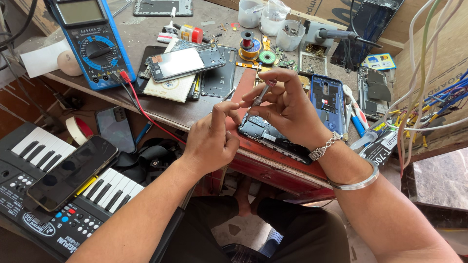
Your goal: The person picks up a smartphone from a cluttered repair bench, removes its back cover, and works on the internal components, using a screwdriver on the exposed phone body. They hold and reposition the phone while manipulating small internal parts.
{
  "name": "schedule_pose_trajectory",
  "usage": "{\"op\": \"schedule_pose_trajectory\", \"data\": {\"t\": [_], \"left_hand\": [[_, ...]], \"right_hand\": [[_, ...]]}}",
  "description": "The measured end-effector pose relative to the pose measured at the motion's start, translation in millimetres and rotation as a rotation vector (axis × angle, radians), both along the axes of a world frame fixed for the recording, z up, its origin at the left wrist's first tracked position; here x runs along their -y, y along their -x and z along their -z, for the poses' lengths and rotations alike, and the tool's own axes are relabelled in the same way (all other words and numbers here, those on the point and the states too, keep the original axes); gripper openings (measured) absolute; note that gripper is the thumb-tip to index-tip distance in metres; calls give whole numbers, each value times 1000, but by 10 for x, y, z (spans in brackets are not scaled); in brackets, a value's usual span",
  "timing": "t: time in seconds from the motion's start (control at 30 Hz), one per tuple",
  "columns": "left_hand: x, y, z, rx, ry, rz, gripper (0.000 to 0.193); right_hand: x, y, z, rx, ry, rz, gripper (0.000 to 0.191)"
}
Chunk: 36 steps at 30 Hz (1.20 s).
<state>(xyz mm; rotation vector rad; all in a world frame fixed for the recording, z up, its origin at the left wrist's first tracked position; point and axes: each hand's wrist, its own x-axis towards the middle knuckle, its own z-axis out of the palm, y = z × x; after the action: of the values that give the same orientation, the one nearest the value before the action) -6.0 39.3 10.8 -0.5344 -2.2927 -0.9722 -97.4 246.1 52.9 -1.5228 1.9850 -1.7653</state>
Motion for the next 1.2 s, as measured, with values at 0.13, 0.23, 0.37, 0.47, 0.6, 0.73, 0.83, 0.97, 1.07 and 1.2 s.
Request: {"op": "schedule_pose_trajectory", "data": {"t": [0.13, 0.23, 0.37, 0.47, 0.6, 0.73, 0.83, 0.97, 1.07, 1.2], "left_hand": [[0, 5, -1, 6, -9, -1, 62], [-1, 10, 3, 31, -12, 0, 62], [11, 5, 14, 35, -11, 2, 62], [15, -2, 21, 10, -2, -10, 63], [14, -8, 24, -14, 1, -21, 68], [9, -2, 27, -6, -2, -25, 70], [8, -2, 25, -31, 10, -30, 71], [18, -11, 18, -6, 6, -25, 71], [6, -3, 21, -1, 7, -26, 70], [17, 0, 25, -19, 11, -22, 71]], "right_hand": [[2, 10, 1, -8, 5, -13, 61], [15, 0, -15, -15, -5, -7, 61], [22, -53, -57, -36, -2, -15, 62], [12, -99, -89, -111, 4, 2, 54], [-2, -116, -116, -312, 19, 181, 33], [10, -94, -96, -501, 13, 385, 38], [32, -78, -52, -32, 126, 205, 25], [38, -51, 9, -264, 110, 281, 31], [28, -33, 26, -176, 101, 215, 35], [23, -39, 7, -201, 96, 310, 28]]}}
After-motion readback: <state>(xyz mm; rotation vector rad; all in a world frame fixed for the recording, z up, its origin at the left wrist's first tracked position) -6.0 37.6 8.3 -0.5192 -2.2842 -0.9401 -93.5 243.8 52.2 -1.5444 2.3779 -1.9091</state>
